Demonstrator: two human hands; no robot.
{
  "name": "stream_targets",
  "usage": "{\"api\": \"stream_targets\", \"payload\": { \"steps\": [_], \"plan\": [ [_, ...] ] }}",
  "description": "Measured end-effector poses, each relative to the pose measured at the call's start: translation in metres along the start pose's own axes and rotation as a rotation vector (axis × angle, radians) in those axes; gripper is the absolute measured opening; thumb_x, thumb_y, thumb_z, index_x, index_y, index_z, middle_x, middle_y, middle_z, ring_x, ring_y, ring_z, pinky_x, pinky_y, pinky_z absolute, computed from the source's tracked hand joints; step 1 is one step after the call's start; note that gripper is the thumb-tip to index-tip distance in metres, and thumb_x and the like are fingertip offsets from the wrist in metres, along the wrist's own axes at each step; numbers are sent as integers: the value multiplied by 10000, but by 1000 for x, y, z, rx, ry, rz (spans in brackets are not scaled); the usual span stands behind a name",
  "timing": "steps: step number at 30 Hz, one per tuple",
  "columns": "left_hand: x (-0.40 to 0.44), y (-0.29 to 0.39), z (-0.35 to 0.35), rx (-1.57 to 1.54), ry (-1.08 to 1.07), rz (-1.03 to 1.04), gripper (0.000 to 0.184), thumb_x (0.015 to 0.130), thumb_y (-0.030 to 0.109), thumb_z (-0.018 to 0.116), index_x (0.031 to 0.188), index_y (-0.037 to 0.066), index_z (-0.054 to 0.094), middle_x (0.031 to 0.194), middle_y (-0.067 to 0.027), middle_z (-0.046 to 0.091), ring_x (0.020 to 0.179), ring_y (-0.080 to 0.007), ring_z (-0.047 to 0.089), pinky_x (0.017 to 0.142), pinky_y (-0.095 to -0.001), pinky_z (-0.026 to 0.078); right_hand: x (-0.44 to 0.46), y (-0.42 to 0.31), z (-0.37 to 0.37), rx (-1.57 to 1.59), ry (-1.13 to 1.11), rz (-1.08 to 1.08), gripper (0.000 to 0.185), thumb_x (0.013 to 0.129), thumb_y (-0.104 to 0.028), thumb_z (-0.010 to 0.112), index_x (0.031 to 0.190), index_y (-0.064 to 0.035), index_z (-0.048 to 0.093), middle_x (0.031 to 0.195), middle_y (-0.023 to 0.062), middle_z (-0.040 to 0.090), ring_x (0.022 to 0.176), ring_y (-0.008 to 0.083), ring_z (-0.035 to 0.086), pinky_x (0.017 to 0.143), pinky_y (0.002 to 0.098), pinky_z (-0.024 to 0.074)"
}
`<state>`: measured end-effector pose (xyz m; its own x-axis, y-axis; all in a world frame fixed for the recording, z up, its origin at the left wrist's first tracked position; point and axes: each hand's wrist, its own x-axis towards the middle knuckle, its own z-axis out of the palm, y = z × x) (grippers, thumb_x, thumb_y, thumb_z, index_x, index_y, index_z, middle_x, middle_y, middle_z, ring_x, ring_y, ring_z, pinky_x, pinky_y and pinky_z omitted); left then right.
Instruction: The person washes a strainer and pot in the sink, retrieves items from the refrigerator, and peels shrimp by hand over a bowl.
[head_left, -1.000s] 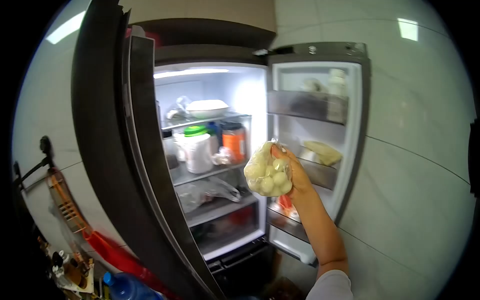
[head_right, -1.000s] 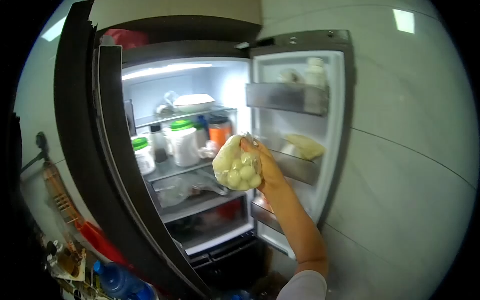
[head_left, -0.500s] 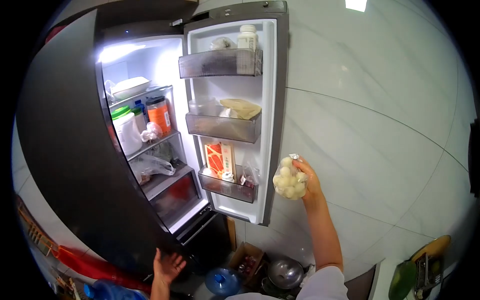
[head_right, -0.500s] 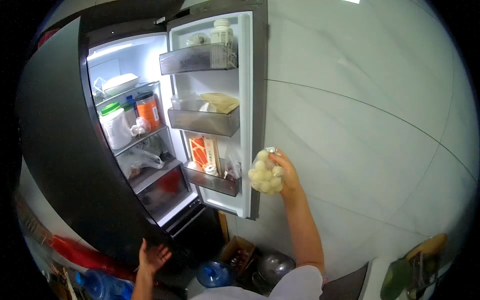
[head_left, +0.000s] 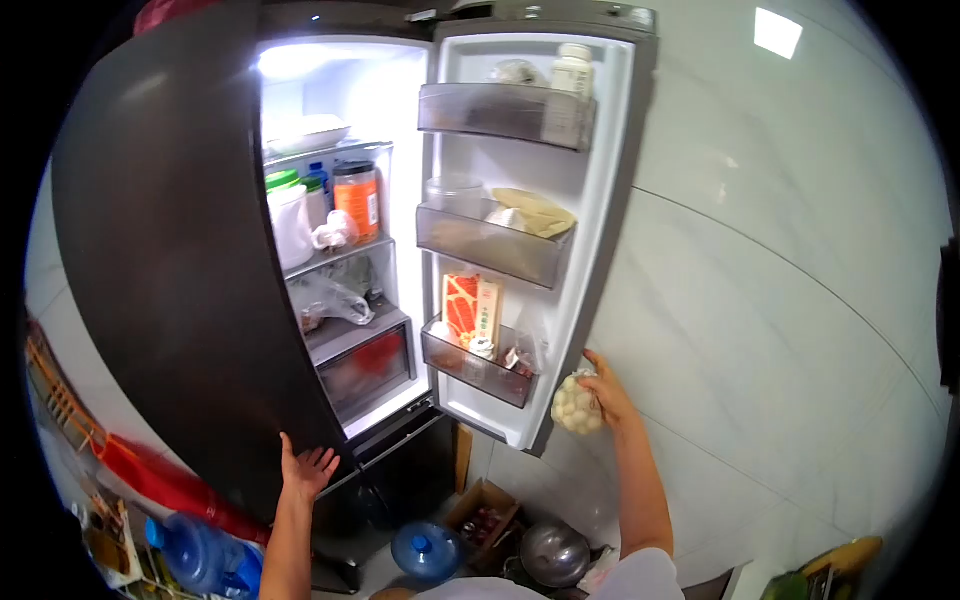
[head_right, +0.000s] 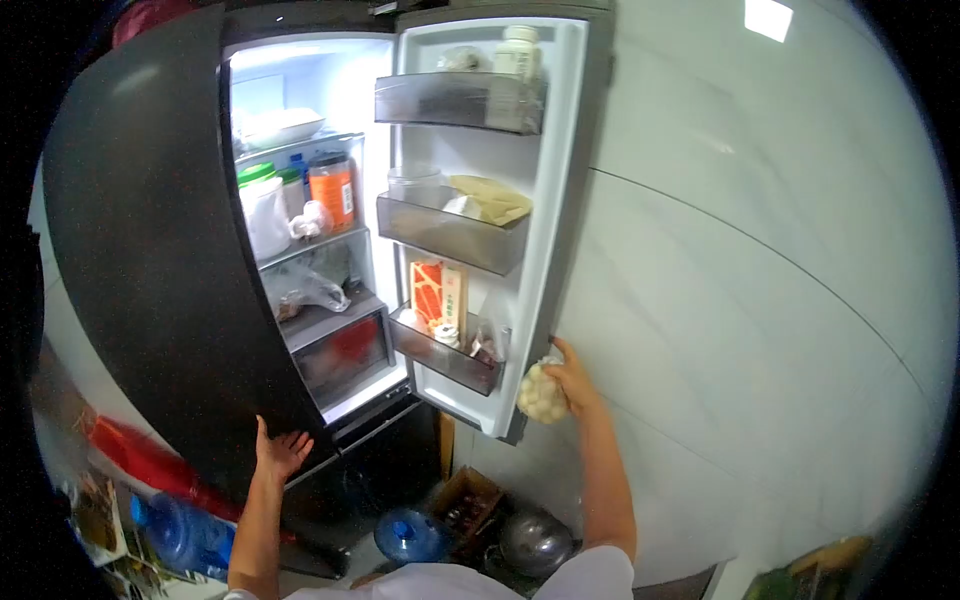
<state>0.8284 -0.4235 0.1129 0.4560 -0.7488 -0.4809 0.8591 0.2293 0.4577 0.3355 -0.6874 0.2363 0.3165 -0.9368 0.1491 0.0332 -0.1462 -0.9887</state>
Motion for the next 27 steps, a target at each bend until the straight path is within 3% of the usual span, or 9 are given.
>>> {"api": "stream_targets", "payload": {
  "steps": [2,5,7,9,13,15,19,23,27],
  "plan": [
    [-6,-1,-10,3,-11,13,1076,757,676,564,1459,53,36,1467,-189,198,1265,-376,348,994,-518,358,11,8,2,67,-26,155,678,745,6,548,1371,-63,296,1183,104,460,950,166,533,830,290,464],
    [-30,-11,-27,100,-12,57,1013,782,659,544,1459,67,77,1400,-224,280,1191,-373,419,961,-518,387,-1,-9,13,148,-19,73,667,727,43,519,1350,-78,313,1152,94,459,947,168,532,815,301,472],
    [-45,-27,-42,-8,39,-10,927,805,642,524,1430,57,168,1199,-239,474,1064,-366,516,923,-512,417,1,6,1,141,-87,104,690,708,52,513,1354,-81,311,1172,92,454,963,167,528,811,296,474],
    [-67,-50,-55,-53,57,-59,889,816,637,508,1409,49,205,1140,-236,507,1037,-372,530,919,-516,419,-10,-1,7,110,-117,131,730,670,66,501,1358,-88,313,1202,95,448,976,167,532,794,282,482],
    [-84,-65,-97,-141,12,-141,763,861,596,463,1309,-4,317,1214,-258,472,1102,-389,499,944,-529,400,-68,0,60,97,-221,86,762,631,66,492,1358,-96,326,1190,112,475,933,164,566,759,268,498],
    [-102,-73,-110,-120,30,-150,705,869,596,440,1241,-2,389,1216,-256,479,1105,-384,503,950,-515,402,-89,-3,92,207,-402,237,755,635,63,484,1357,-99,334,1115,108,512,835,155,591,710,268,511],
    [-139,-88,-136,-185,76,-120,649,901,571,391,1216,5,427,1202,-252,504,1102,-373,519,941,-502,417,-78,25,168,236,-616,322,758,632,69,474,1358,-97,335,1064,94,527,772,150,593,684,268,516],
    [-186,-98,-162,-313,239,21,606,927,526,373,1214,-6,418,1202,-251,503,1097,-369,519,944,-495,428,-56,29,268,229,-854,270,769,633,58,467,1374,-90,323,1059,109,514,759,162,591,677,266,518],
    [-241,-114,-204,-467,389,240,556,945,481,355,1201,-6,431,1177,-253,518,1078,-362,528,928,-487,442,1,57,332,353,-888,141,765,647,23,480,1386,-91,321,1188,107,495,807,178,581,726,279,508]
  ]
}}
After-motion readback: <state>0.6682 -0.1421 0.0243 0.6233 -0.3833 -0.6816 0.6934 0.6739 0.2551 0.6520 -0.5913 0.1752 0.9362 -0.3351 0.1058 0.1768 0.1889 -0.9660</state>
